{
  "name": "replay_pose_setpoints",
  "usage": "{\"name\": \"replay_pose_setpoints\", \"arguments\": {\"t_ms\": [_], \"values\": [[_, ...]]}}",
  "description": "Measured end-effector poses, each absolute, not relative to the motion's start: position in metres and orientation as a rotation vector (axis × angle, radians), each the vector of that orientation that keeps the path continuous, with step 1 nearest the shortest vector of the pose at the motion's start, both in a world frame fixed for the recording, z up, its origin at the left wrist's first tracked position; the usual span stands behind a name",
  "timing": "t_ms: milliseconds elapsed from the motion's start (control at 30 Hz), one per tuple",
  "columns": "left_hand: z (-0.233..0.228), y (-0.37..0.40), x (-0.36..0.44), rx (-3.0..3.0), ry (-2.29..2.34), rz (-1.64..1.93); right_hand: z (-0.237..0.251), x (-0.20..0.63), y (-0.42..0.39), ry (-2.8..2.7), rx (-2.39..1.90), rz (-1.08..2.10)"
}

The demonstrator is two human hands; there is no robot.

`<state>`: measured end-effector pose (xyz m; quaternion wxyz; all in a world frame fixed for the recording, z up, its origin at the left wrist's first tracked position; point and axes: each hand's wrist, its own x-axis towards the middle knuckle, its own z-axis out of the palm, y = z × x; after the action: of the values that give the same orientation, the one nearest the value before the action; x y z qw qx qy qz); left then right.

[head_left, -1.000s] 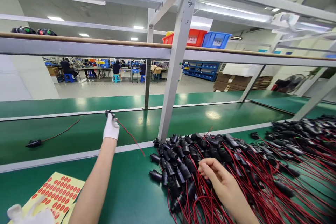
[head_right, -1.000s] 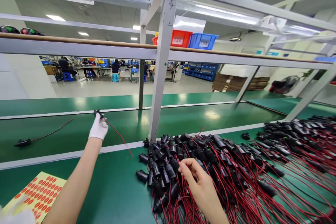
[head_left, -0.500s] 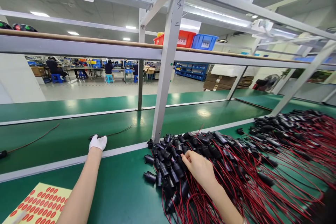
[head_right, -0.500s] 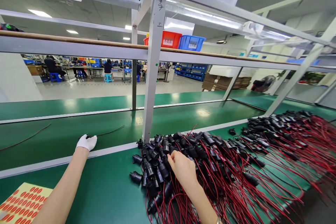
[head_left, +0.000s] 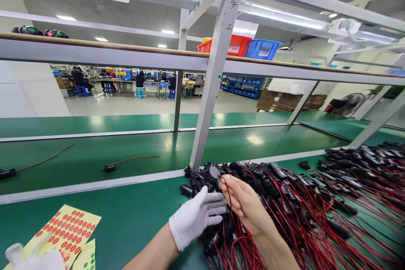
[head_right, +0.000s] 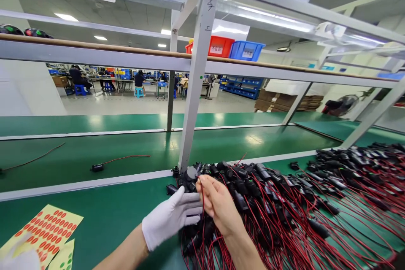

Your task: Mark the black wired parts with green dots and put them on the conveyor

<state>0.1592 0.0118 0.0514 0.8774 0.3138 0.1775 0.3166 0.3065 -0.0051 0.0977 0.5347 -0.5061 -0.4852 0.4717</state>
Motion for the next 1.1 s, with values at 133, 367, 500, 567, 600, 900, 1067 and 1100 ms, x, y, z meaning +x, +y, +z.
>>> {"name": "replay_pose_setpoints", "arguments": {"t_ms": [133,367,500,567,600,900,1067,1100], "values": [[0.062,0.002,0.157,0.547,0.228,0.765,0.090,0.280,-0.043,-1.039,-1.092,1.280],[0.078,-0.014,0.149,0.470,0.273,0.829,0.081,0.263,-0.071,-0.892,-0.980,1.540],[0.087,-0.018,0.144,0.575,0.317,0.897,0.074,0.263,-0.070,-0.971,-0.999,1.575],[0.095,-0.020,0.138,0.759,0.372,0.967,0.070,0.263,-0.067,-1.031,-1.022,1.567],[0.099,-0.021,0.134,0.888,0.412,0.986,0.068,0.264,-0.066,-1.070,-1.050,1.533],[0.106,-0.024,0.121,1.324,0.561,1.013,0.090,0.299,-0.065,-1.573,-1.150,0.246],[0.100,-0.022,0.122,1.359,0.494,0.974,0.106,0.308,-0.079,-1.718,-0.898,-0.095],[0.100,-0.023,0.122,1.361,0.496,0.962,0.108,0.309,-0.081,-1.733,-0.884,-0.114]]}}
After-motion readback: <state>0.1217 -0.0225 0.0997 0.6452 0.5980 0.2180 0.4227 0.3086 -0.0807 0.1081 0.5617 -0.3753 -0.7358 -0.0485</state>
